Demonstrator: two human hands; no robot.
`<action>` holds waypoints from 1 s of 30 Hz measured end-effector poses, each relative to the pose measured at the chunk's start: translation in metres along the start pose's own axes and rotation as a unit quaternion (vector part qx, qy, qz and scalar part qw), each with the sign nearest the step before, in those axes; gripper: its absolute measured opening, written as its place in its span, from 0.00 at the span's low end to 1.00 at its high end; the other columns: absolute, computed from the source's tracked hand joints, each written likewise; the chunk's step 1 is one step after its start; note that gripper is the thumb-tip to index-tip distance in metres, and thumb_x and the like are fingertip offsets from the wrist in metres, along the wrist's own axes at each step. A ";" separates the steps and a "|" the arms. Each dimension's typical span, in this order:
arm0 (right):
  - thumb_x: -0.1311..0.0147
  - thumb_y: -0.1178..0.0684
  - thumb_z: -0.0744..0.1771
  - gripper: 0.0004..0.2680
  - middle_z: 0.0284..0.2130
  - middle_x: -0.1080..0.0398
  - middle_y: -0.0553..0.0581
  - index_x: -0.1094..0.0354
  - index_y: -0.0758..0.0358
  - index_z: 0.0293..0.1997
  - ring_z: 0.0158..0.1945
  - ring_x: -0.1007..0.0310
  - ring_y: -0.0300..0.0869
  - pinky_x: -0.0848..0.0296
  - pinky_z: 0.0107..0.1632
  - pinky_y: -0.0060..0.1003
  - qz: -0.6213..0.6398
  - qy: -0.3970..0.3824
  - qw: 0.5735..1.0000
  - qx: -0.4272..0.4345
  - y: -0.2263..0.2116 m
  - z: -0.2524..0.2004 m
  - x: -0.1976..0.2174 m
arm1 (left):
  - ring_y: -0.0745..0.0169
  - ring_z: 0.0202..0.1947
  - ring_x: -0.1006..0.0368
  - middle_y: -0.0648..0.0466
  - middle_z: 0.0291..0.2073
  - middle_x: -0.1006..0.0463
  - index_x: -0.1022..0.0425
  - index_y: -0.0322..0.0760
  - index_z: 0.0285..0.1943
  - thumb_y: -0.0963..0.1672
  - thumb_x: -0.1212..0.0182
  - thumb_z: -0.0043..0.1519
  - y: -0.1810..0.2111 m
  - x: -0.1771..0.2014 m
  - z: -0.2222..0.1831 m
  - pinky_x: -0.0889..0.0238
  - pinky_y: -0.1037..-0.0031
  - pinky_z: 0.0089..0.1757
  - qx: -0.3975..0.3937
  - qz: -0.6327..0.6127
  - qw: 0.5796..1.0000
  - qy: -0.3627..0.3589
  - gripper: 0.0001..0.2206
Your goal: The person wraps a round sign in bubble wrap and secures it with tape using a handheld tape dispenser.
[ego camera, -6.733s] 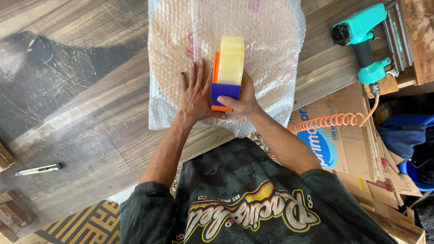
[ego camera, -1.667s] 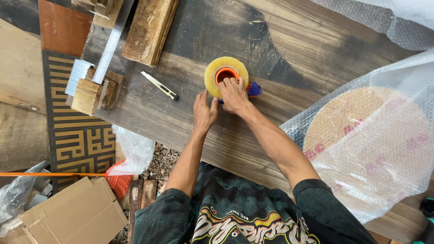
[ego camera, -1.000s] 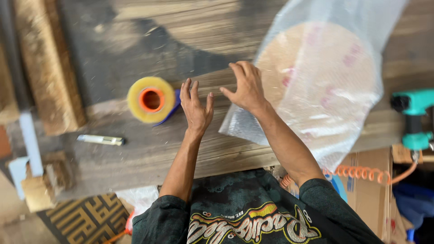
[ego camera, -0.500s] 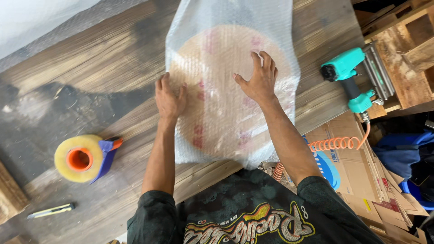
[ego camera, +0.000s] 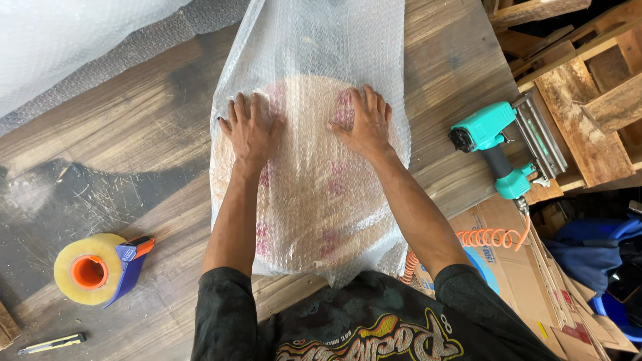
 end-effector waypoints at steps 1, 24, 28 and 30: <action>0.34 0.33 0.60 0.35 0.66 0.49 0.66 0.43 0.59 0.71 0.70 0.48 0.65 0.47 0.64 0.72 -0.001 0.004 1.000 0.003 0.001 0.004 -0.002 | 0.36 0.72 0.47 0.42 0.71 0.41 0.37 0.47 0.74 0.58 0.42 0.62 0.002 0.001 0.007 0.53 0.31 0.62 0.006 -0.004 1.000 -0.025 0.32; 0.37 0.26 0.59 0.36 0.53 0.41 0.59 0.41 0.55 0.70 0.56 0.38 0.57 0.38 0.53 0.57 -0.003 -0.098 0.995 -0.013 -0.051 -0.032 -0.013 | 0.47 0.52 0.31 0.47 0.51 0.31 0.34 0.46 0.69 0.58 0.36 0.59 -0.033 0.025 -0.089 0.35 0.51 0.51 0.122 -0.001 0.992 -0.043 0.31; 0.39 0.23 0.57 0.36 0.51 0.39 0.58 0.39 0.55 0.66 0.56 0.37 0.57 0.38 0.52 0.58 -0.001 -0.115 0.993 -0.003 -0.066 -0.043 -0.013 | 0.51 0.49 0.31 0.49 0.47 0.32 0.31 0.44 0.69 0.58 0.39 0.61 -0.049 0.030 -0.100 0.35 0.54 0.48 0.148 -0.007 0.987 -0.059 0.30; 0.40 0.22 0.57 0.35 0.51 0.39 0.57 0.37 0.55 0.65 0.56 0.37 0.57 0.38 0.52 0.58 -0.003 -0.121 0.993 0.000 -0.071 -0.049 -0.018 | 0.53 0.47 0.31 0.50 0.45 0.32 0.29 0.45 0.67 0.59 0.40 0.61 -0.060 0.027 -0.108 0.35 0.55 0.46 0.155 -0.008 0.986 -0.056 0.30</action>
Point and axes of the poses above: each hand's wrist, its own z-axis towards the middle knuckle, its own x-axis out of the back of the hand, y = z × x, the point moved 7 cm from there along z, towards the middle knuckle
